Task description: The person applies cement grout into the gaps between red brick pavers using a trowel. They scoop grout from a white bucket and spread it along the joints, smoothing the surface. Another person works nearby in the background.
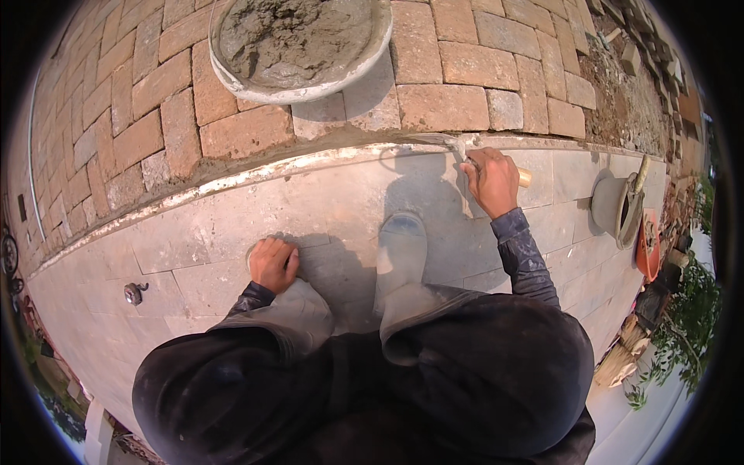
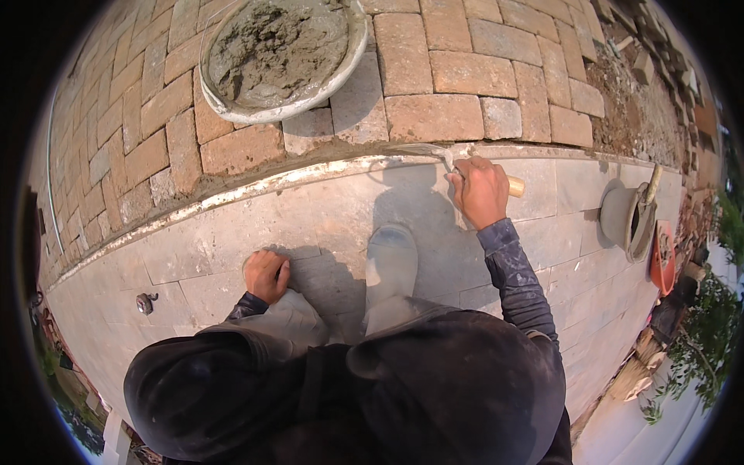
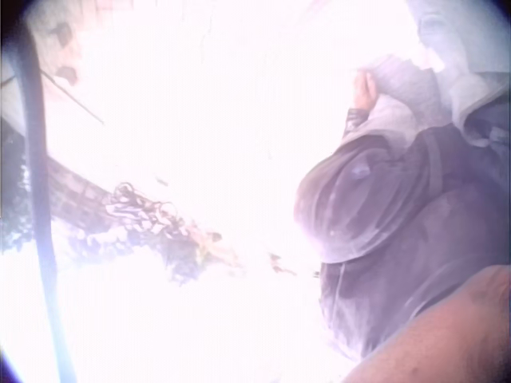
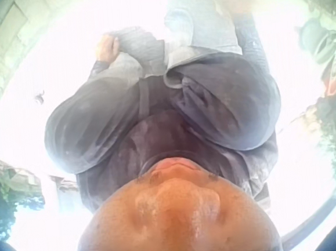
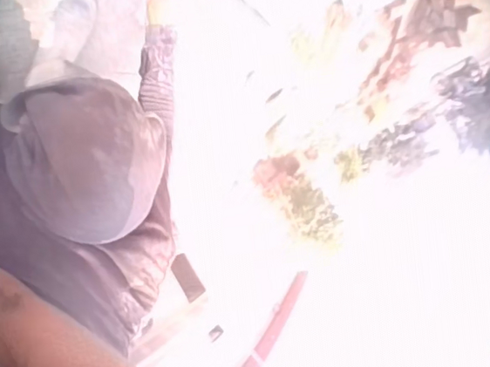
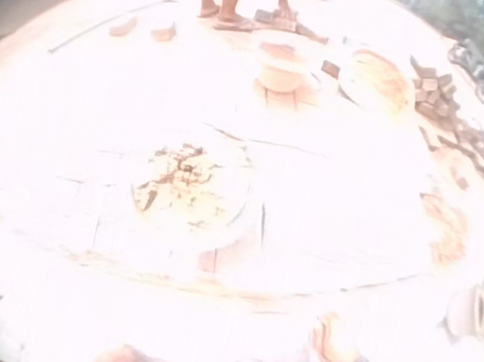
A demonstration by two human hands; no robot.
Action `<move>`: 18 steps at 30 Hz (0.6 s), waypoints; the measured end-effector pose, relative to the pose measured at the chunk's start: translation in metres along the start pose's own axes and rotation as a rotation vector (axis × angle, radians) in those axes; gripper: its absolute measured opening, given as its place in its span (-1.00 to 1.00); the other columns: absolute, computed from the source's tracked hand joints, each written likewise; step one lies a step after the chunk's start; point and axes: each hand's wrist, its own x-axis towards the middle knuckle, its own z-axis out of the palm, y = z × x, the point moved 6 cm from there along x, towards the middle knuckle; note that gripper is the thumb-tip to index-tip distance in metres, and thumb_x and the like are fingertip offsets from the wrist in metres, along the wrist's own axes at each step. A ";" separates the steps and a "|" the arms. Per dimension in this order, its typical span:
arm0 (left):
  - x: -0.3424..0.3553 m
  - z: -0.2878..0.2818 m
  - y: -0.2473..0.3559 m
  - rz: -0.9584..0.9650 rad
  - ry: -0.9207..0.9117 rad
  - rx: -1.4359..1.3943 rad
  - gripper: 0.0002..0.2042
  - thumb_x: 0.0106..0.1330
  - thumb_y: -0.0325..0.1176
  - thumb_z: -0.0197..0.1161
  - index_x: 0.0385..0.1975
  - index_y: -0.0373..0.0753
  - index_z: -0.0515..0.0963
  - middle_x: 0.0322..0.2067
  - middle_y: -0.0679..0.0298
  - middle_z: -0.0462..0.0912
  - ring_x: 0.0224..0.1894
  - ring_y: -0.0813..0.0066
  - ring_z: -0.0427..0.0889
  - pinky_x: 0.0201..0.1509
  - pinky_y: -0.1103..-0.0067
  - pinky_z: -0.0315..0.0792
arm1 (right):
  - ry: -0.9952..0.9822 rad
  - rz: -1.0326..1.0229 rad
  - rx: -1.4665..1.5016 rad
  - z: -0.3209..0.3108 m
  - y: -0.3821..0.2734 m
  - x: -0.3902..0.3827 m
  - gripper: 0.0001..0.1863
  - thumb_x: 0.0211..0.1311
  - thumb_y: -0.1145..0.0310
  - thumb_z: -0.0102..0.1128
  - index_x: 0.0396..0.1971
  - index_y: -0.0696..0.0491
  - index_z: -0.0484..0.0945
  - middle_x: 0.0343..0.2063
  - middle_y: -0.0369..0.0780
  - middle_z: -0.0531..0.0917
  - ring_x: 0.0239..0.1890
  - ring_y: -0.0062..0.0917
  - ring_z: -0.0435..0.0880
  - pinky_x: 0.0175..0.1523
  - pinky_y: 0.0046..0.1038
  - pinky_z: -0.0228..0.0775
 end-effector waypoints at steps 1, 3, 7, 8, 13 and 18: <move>0.000 -0.001 0.000 -0.002 0.004 0.002 -0.97 0.17 -0.46 0.30 -0.45 -0.24 0.59 -0.50 0.19 0.54 -0.39 0.16 0.53 -0.26 0.31 0.37 | -0.006 0.019 -0.001 0.001 0.003 0.004 -0.78 0.09 0.35 0.43 -0.27 0.10 0.73 -0.37 -0.11 0.69 -0.27 -0.17 0.63 -0.12 -0.22 0.38; -0.002 0.000 -0.001 -0.009 0.015 0.019 -0.95 0.17 -0.44 0.31 -0.47 -0.21 0.58 -0.51 0.22 0.52 -0.39 0.18 0.53 -0.25 0.33 0.37 | -0.023 0.050 -0.024 0.000 0.012 0.005 -0.78 0.09 0.36 0.43 -0.26 0.10 0.73 -0.35 -0.10 0.69 -0.25 -0.15 0.64 -0.10 -0.22 0.39; -0.004 0.000 -0.002 -0.028 0.024 0.037 -0.91 0.18 -0.42 0.32 -0.51 -0.19 0.55 -0.52 0.23 0.50 -0.38 0.19 0.52 -0.25 0.34 0.37 | -0.006 0.058 -0.132 -0.012 0.040 -0.007 -0.78 0.10 0.35 0.44 -0.25 0.09 0.72 -0.30 -0.12 0.72 -0.19 -0.17 0.65 -0.07 -0.22 0.38; -0.004 0.000 -0.003 -0.026 0.023 0.036 -0.91 0.18 -0.41 0.32 -0.51 -0.19 0.55 -0.52 0.23 0.50 -0.38 0.19 0.52 -0.25 0.34 0.37 | 0.001 0.061 -0.167 -0.016 0.044 -0.013 -0.78 0.10 0.34 0.44 -0.25 0.08 0.72 -0.30 -0.13 0.72 -0.18 -0.18 0.65 -0.07 -0.23 0.37; -0.005 0.002 -0.005 -0.003 0.031 0.032 -0.92 0.17 -0.41 0.32 -0.50 -0.20 0.56 -0.51 0.23 0.51 -0.38 0.19 0.52 -0.25 0.34 0.37 | 0.015 0.033 -0.203 -0.038 0.054 -0.029 -0.78 0.11 0.35 0.42 -0.25 0.09 0.72 -0.32 -0.16 0.71 -0.21 -0.24 0.63 -0.08 -0.25 0.34; -0.002 0.002 -0.002 -0.006 0.026 0.025 -0.93 0.18 -0.42 0.32 -0.49 -0.20 0.57 -0.52 0.23 0.51 -0.40 0.20 0.53 -0.25 0.33 0.38 | 0.025 -0.066 -0.075 -0.029 0.021 -0.024 -0.77 0.12 0.33 0.41 -0.24 0.10 0.72 -0.35 -0.15 0.69 -0.24 -0.23 0.62 -0.08 -0.24 0.36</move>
